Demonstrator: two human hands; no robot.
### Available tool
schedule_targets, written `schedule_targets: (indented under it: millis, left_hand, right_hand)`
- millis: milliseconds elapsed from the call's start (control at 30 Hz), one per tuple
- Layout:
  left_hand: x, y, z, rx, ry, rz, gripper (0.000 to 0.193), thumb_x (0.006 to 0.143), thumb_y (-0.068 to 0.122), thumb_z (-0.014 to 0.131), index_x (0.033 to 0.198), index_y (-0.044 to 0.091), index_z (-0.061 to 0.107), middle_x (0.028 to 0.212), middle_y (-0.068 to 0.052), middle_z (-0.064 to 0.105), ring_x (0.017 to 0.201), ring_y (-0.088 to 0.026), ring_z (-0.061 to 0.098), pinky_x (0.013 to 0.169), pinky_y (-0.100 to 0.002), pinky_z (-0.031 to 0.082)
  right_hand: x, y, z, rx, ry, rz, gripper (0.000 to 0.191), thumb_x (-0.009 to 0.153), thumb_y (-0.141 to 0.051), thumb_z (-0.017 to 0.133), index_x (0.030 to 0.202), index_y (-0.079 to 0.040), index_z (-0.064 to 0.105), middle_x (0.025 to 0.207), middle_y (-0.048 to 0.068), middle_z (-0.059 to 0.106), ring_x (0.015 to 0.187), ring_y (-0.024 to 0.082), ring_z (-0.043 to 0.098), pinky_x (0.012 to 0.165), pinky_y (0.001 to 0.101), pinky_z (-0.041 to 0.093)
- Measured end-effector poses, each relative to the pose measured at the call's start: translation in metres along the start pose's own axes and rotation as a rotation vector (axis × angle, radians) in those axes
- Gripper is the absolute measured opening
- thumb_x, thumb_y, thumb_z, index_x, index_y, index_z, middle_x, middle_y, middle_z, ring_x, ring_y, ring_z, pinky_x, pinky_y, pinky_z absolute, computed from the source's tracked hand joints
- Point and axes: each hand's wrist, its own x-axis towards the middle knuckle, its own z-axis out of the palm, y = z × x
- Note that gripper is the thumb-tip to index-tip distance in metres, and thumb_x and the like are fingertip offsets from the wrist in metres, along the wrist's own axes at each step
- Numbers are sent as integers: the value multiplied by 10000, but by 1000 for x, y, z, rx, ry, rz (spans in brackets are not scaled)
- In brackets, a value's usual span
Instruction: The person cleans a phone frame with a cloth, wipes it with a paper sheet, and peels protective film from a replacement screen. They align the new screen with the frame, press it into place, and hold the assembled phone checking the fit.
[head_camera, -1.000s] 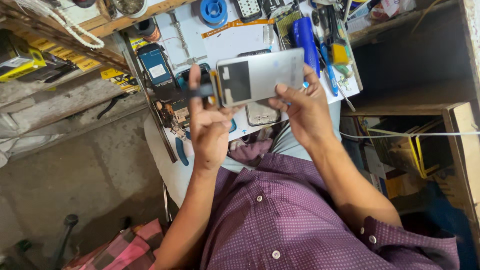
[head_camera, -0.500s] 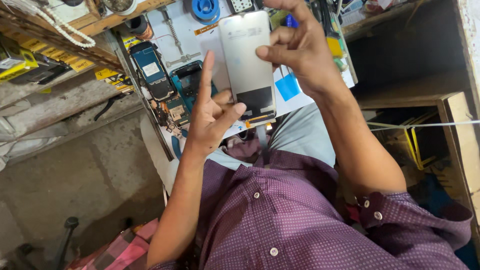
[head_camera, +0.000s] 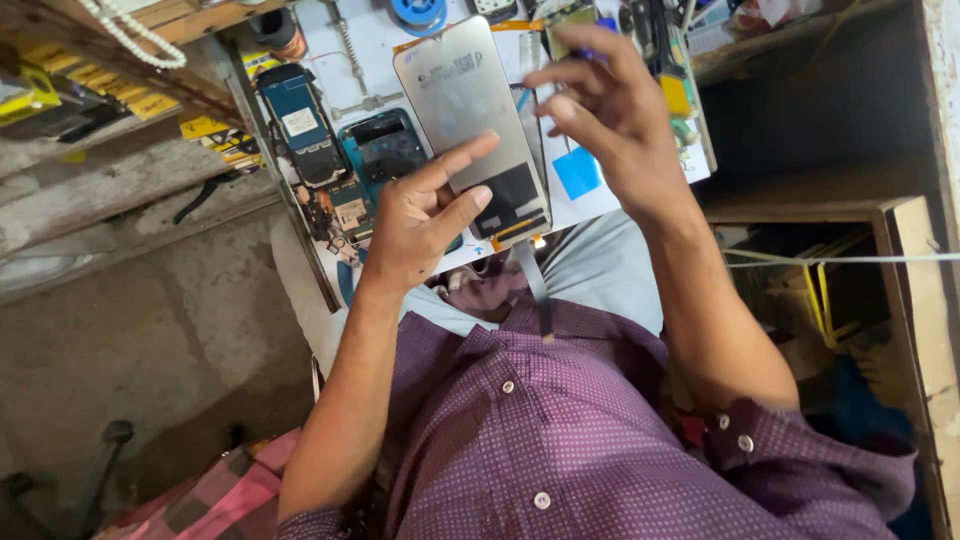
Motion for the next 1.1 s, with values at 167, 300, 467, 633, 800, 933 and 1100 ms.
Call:
schedule_targets:
  millis: [167,300,467,633,800,933,1100]
  left_hand:
    - [4,9,-7,-62,72,-25,438,986,-3,659,1417,63,621,1024,124,653,758,26,473,638,-180,382]
    - [7,11,-8,12,88,37,428,1015,25,669,1439,84,645,842,133,537,678,19,355,580,-188,287]
    - [8,8,-8,22,97,42,428,1007,29,668,1431,85,645,872,119,570,670,24,361,569,-188,290]
    - [8,7,-9,8,91,43,421,1023,32,668,1440,82,641,915,94,628,716,25,436,604,-180,340]
    - [7,6,-7,-25,61,15,480,1002,5,664,1474,72,607,958,67,621,699,12,417,590,-184,331]
    - [8,4,-5,-213,-17,34,563,997,-69,640,1529,52,500,1190,21,645,905,-16,579,778,-194,480]
    - [5,-2,-2,-244,-28,33,619,983,-105,633,1555,60,464,1303,-46,643,1033,-54,646,896,-205,532]
  right_hand:
    - [-40,5,6,-368,48,-188,344,986,77,745,1292,-58,661,1380,149,629,1156,196,661,995,309,565]
    - [-58,8,19,-624,34,-295,357,863,11,853,1179,-69,708,1442,158,592,1237,269,637,1043,376,554]
    - [-64,9,29,-698,5,-426,398,791,-102,919,1142,-116,733,1484,175,523,1321,327,566,1040,422,535]
    - [-66,7,33,-733,-13,-461,345,750,-138,917,1064,-136,775,1481,171,536,1350,340,547,1034,434,524]
    - [-65,5,33,-737,-51,-475,284,767,-118,890,1028,-129,779,1482,176,545,1343,332,545,1047,443,516]
    - [-62,4,34,-695,-62,-448,216,823,-96,851,1024,-114,775,1471,179,555,1341,328,550,1060,446,513]
    - [-61,1,35,-641,-57,-373,172,877,-80,809,1045,-97,776,1488,167,557,1367,322,540,1090,446,490]
